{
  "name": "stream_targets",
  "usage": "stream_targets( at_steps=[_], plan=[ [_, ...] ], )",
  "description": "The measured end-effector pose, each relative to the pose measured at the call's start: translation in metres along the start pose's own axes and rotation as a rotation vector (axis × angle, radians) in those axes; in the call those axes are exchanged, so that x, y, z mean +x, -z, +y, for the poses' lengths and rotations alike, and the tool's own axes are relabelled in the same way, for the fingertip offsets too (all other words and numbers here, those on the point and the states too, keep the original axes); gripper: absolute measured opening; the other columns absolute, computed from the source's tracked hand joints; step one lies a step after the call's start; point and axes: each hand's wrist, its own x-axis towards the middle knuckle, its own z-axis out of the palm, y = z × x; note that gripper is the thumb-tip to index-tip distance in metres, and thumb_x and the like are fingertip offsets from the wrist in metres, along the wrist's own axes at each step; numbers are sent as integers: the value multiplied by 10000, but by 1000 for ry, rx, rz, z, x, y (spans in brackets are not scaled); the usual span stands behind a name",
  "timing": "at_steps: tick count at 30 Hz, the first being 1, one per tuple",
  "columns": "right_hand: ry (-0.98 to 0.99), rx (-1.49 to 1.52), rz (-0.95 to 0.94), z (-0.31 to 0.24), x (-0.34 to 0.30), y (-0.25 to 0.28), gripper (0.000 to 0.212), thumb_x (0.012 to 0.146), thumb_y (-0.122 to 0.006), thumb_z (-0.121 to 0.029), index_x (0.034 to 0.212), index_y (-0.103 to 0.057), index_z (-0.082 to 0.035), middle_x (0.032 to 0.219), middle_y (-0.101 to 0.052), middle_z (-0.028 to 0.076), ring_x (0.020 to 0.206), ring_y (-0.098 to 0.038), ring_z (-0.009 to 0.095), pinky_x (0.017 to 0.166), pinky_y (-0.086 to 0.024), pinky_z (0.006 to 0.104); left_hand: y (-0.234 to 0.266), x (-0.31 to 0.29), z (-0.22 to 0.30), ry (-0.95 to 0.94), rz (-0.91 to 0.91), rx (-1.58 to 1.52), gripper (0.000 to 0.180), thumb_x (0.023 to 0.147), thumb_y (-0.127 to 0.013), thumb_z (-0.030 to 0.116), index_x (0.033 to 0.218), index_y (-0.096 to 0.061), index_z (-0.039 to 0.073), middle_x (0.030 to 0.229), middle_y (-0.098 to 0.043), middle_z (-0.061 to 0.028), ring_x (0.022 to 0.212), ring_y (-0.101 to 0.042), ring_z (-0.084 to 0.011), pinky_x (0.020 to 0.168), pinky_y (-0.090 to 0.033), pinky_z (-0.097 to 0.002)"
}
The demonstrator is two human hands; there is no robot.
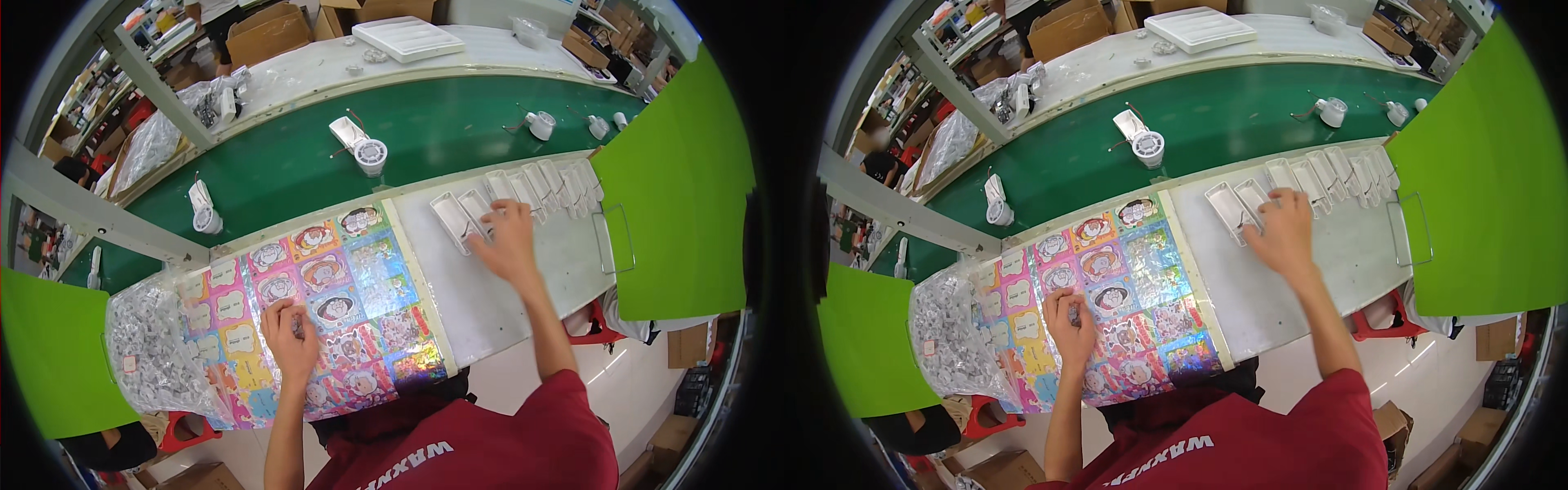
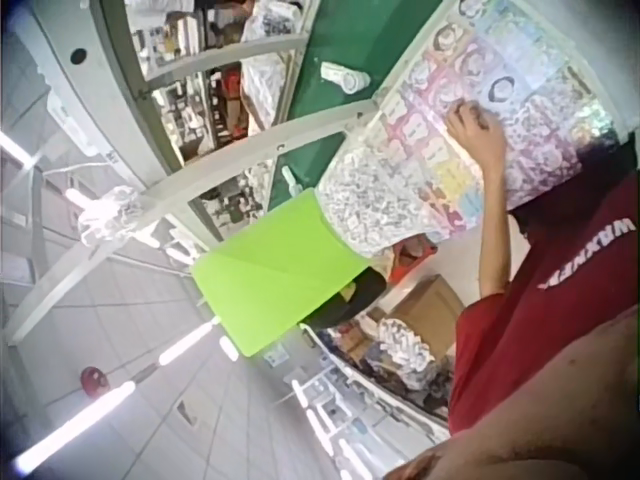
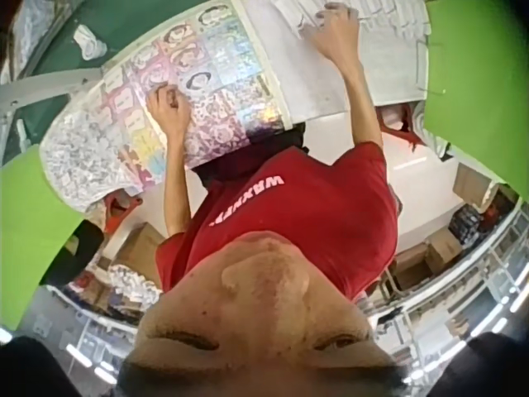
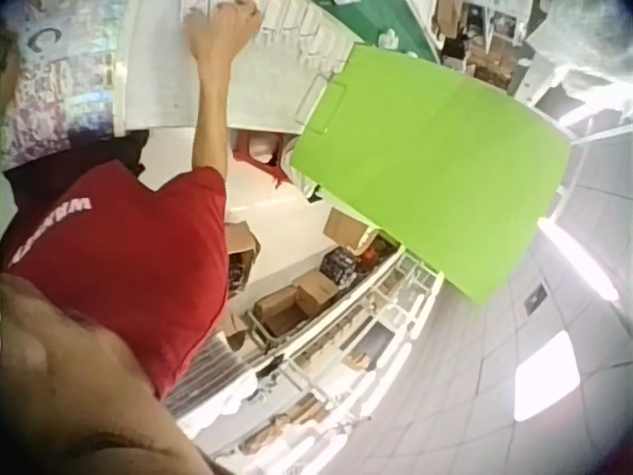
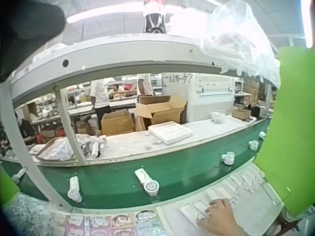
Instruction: Assembling small electronic components and applying stickers at an industrial workstation.
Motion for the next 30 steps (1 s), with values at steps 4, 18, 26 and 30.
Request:
stream_targets(
  at_steps=[4, 18, 26, 30],
  plan=[
    [44, 45, 13, 46, 63, 42, 272, 803, -766, -248, 981, -698, -55, 1124, -608, 185, 1116, -540, 387, 980, -436, 477, 4, -1, 1, 20, 5, 16, 122, 799, -648, 36, 921, -644, 27, 1093, -612, -150, 1046, -556, -351, 933, -429, -454],
    [-307, -314, -115, 226, 233, -100, 582, 820, -716, -295, 1338, -484, -165, 1325, -525, 190, 1219, -514, 438, 990, -475, 551, 7, 3, 9, 46, 15, 56, 154, 758, -638, 5, 909, -626, 32, 1063, -614, -149, 999, -569, -348, 896, -443, -440],
    [-23, 208, 103, 88, 197, -59, 520, 826, -795, -293, 1247, -544, -120, 1140, -571, 198, 1018, -592, 368, 879, -506, 448, 3, -1, 0, 11, 25, 48, 204, 736, -674, 61, 937, -639, 61, 1103, -611, -121, 1015, -566, -322, 912, -422, -431],
    [136, 786, -67, -44, 117, -37, 427, 894, -724, -61, 1273, -528, -74, 1153, -581, 72, 1004, -605, 170, 785, -533, 305, 11, -4, 2, -10, 8, -8, 322, 764, -713, 114, 1071, -642, 47, 1153, -607, -152, 1056, -564, -352, 939, -432, -445]
  ],
)
